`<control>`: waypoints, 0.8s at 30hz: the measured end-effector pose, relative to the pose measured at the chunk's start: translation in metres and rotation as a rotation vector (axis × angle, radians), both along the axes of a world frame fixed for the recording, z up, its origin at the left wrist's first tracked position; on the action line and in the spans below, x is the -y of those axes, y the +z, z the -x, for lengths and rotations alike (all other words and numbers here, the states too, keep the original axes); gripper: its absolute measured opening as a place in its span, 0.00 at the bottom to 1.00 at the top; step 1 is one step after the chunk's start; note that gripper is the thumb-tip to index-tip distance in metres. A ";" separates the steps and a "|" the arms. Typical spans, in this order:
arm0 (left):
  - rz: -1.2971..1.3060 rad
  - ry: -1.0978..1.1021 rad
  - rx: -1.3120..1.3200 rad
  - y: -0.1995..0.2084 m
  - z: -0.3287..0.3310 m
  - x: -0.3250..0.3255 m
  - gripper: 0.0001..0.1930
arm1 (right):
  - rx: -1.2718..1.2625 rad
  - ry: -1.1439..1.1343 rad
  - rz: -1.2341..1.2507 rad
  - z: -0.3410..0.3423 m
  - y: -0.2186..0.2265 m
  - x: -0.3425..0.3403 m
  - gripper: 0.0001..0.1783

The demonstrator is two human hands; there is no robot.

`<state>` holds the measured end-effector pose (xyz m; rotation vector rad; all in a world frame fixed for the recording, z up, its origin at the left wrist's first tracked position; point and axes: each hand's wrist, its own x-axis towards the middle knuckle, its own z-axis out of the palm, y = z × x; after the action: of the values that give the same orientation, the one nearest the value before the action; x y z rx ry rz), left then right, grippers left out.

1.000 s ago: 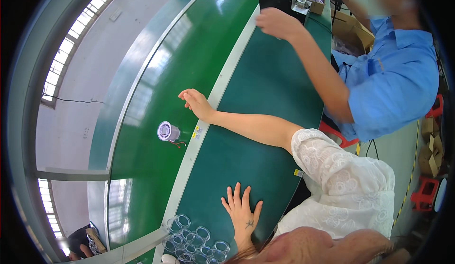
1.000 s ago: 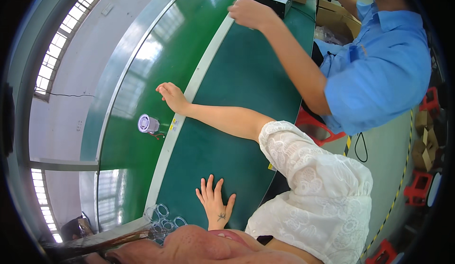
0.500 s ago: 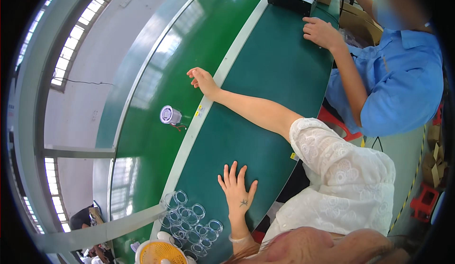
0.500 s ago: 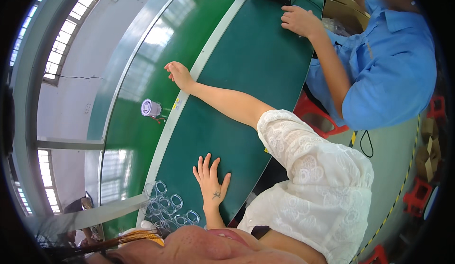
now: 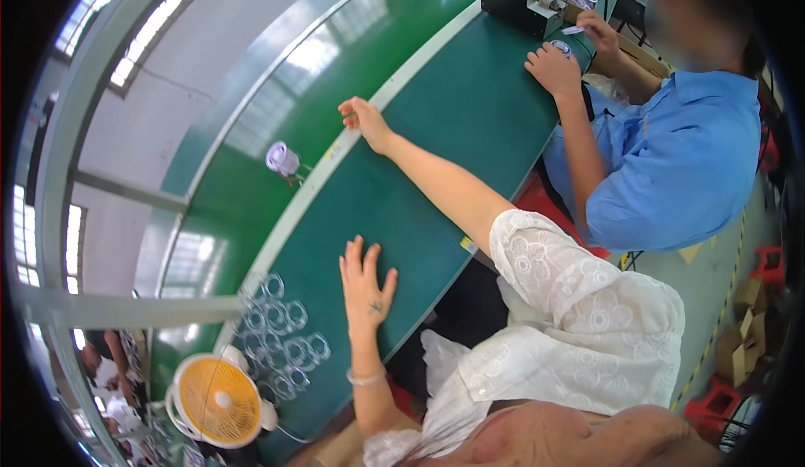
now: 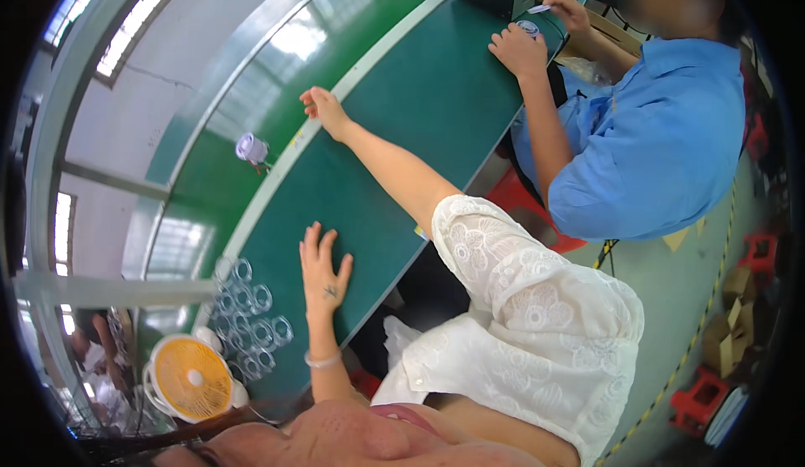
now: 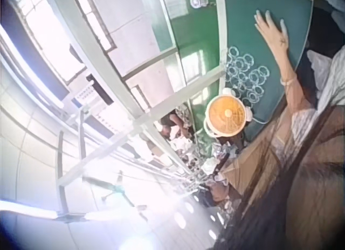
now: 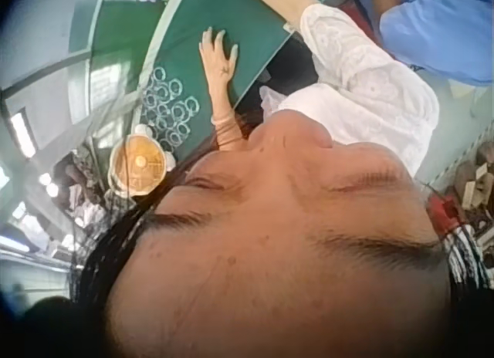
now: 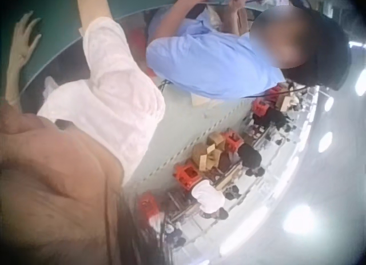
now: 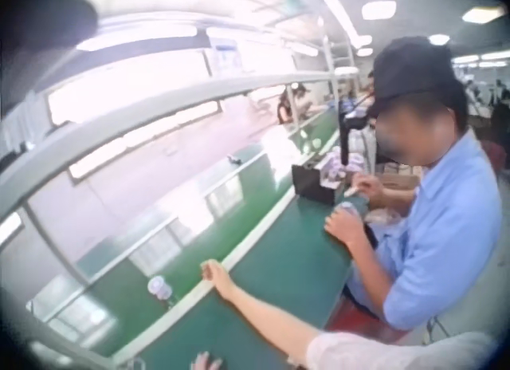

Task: Assembling small electronic components into plastic containers and packaging them into bags.

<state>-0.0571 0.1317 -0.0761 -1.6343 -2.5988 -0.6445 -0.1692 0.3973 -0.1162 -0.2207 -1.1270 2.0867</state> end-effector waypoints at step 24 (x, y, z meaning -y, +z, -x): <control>-0.233 0.198 -0.093 -0.011 -0.012 0.003 0.10 | 0.120 0.075 -0.203 -0.052 0.007 0.004 0.13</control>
<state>-0.0455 0.1291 -0.0872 -1.2910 -2.4685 -0.8020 -0.1169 0.3929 -0.1096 -0.2108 -1.4292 2.0280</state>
